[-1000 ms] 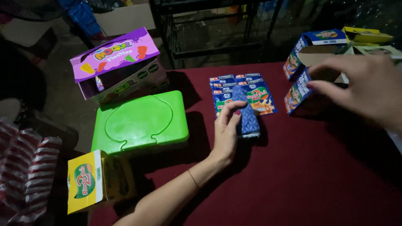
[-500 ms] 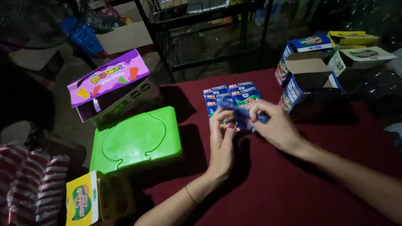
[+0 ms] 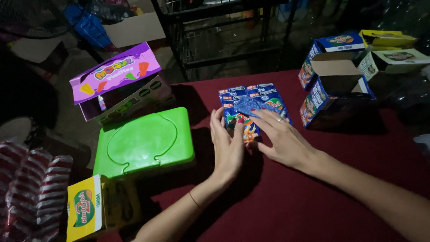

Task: The person is sorting and packing small snack packets into various cardboard boxes on a table.

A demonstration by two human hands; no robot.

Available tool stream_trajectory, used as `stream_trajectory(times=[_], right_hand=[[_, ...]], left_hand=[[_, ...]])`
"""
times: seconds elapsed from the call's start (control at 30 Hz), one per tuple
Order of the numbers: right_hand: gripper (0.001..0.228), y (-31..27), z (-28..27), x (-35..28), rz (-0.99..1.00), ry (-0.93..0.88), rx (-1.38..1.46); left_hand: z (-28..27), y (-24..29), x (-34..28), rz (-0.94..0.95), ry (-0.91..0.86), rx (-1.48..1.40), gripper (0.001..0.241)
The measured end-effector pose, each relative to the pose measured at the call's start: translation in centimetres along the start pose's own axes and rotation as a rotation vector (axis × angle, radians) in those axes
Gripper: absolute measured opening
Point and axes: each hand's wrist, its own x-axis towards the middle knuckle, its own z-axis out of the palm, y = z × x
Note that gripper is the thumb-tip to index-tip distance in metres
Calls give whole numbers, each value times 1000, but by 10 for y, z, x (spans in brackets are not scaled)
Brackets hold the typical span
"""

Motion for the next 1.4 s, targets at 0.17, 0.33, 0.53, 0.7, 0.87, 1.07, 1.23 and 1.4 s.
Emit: stream_trajectory(times=[0.17, 0.33, 0.53, 0.7, 0.87, 1.07, 1.23, 1.4], right_hand=[[77, 0, 2, -1, -13, 46, -18], [51, 4, 6, -7, -39, 190, -12], [28, 12, 4, -6, -55, 402, 37], [21, 12, -2, -13, 297, 433, 714], [24, -1, 0, -12, 380, 401, 1366], [24, -13, 10, -14, 543, 168, 1408], [31, -4, 5, -13, 482, 251, 881], [29, -12, -24, -1, 178, 573, 306]], left_hand=[[3, 10, -14, 88, 7, -46, 59], [10, 19, -28, 186, -21, -174, 60], [21, -11, -22, -174, -99, -653, 53], [27, -13, -25, -345, -178, -671, 61], [19, 10, -40, 78, 44, -167, 81], [20, -9, -30, -297, -105, -621, 53], [13, -34, -6, -233, -3, -815, 46], [7, -32, 6, -340, 66, -927, 44]])
